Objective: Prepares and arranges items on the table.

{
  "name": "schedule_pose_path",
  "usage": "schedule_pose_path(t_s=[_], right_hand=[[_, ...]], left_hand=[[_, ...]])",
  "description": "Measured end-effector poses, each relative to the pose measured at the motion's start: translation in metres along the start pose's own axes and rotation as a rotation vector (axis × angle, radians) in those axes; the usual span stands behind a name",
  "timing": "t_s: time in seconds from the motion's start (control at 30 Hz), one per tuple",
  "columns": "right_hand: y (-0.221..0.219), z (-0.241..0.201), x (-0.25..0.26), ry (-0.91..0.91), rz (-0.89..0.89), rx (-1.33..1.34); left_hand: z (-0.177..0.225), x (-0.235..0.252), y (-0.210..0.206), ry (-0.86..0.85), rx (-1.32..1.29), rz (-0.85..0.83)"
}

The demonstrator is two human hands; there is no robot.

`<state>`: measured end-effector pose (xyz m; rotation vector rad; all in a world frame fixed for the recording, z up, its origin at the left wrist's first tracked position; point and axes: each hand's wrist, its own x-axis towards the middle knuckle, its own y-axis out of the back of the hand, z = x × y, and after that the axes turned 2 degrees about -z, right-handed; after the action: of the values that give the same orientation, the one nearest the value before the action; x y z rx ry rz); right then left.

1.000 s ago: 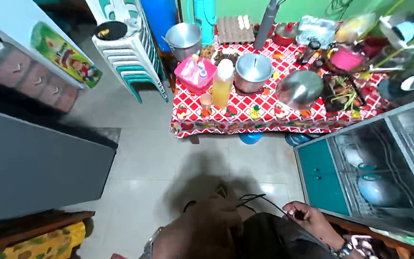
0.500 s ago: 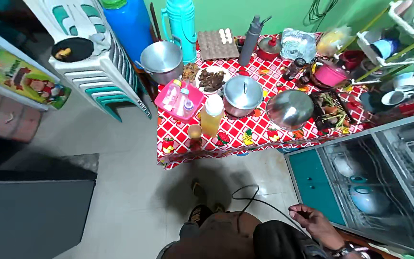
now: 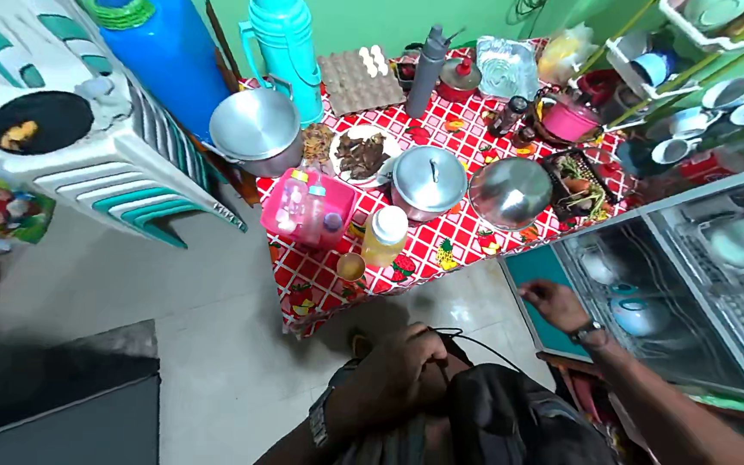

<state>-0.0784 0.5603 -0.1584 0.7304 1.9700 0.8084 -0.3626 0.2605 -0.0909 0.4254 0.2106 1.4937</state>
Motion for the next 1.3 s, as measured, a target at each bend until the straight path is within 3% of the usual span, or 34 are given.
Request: schedule_pose_path(t_s=[0.17, 0.27, 0.37, 0.5, 0.6, 0.8, 1.0, 1.13, 1.3], right_hand=[[0.018, -0.057, 0.059, 0.155, 0.079, -0.071], [0.026, -0.045, 0.099, 0.180, 0.158, -0.097], [0.041, -0.022, 0.145, 0.053, 0.159, -0.025], [0.059, 0.037, 0.192, -0.260, 0.279, 0.368], [0.069, 0.069, 0.220, -0.477, 0.388, 0.824], [0.088, 0.092, 0.276, -0.627, 0.420, 1.425], [0.077, 0.097, 0.296, -0.782, 0.461, 1.462], [0.076, 0.099, 0.298, -0.774, 0.574, 1.379], [0.072, 0.081, 0.294, -0.764, 0.553, 1.339]], left_hand=[[-0.031, 0.014, 0.035, 0.010, -0.256, -0.088], [-0.048, 0.017, 0.046, 0.131, -0.319, -0.018], [-0.065, 0.020, 0.042, 0.267, -0.306, 0.054], [-0.084, 0.046, 0.010, 0.612, -0.269, 0.140], [-0.106, 0.078, -0.019, 0.674, -0.348, 0.214], [-0.127, 0.148, -0.057, 0.786, -0.476, 0.235], [-0.134, 0.156, -0.083, 0.904, -0.498, 0.399], [-0.129, 0.143, -0.094, 1.034, -0.436, 0.468], [-0.127, 0.127, -0.099, 1.225, -0.388, 0.467]])
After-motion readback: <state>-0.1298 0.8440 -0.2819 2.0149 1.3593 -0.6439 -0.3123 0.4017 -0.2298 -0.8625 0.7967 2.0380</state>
